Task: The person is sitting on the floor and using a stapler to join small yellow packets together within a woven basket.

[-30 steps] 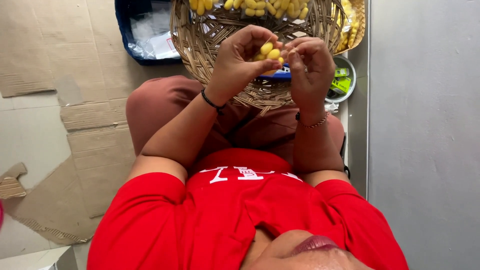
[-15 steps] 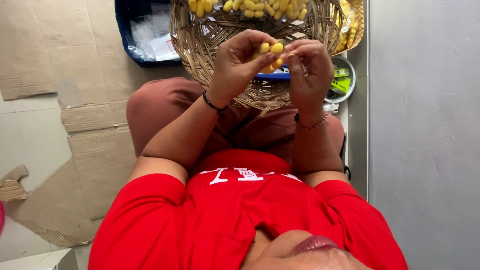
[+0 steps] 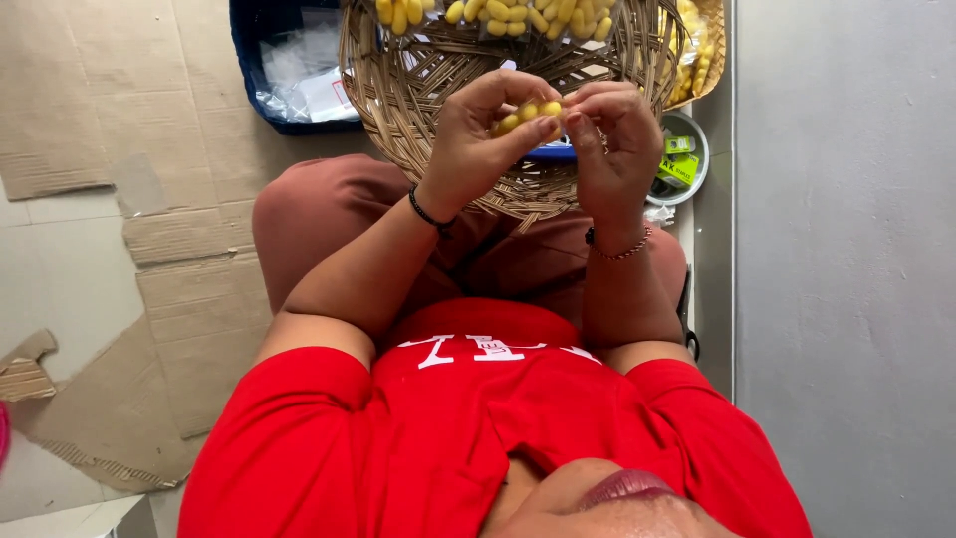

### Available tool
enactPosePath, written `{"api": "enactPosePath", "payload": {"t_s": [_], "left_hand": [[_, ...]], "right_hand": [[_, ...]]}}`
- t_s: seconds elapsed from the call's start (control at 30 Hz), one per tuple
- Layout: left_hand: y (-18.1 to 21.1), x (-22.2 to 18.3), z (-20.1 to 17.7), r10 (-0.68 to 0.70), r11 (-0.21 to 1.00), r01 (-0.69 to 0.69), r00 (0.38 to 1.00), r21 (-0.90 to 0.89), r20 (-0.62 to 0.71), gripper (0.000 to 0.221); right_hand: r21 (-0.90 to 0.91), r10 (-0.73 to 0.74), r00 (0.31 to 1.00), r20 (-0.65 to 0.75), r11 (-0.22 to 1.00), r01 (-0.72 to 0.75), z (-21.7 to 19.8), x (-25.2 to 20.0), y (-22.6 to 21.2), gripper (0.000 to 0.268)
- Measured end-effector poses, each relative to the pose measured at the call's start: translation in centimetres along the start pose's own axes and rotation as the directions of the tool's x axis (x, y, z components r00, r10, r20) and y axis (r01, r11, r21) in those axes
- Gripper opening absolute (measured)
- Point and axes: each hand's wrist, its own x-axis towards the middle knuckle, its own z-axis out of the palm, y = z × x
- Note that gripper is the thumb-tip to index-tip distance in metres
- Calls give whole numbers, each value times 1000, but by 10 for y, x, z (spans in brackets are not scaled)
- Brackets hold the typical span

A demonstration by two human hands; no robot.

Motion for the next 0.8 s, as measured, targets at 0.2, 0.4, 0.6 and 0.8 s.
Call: {"api": "enactPosePath", "payload": {"t_s": [0.2, 0.4, 0.6, 0.8], "left_hand": [[3, 1, 0, 18, 983, -15, 1000, 184, -15, 11], [-2, -4, 7, 57, 976, -32, 992, 216, -109, 7], [-1, -1, 3, 72, 981, -55, 994, 185, -87, 7], [3, -1, 4, 161, 909, -131, 986, 396, -44, 6]], "right_hand": [[-36, -18, 1000, -19, 999, 17, 4, -1, 0, 10], [15, 31, 999, -8, 999, -31, 11, -4, -4, 12], [42, 49, 999, -15, 998, -49, 9, -4, 0, 13], [-21, 89, 989, 118, 996, -87, -5, -3, 0, 14]]}}
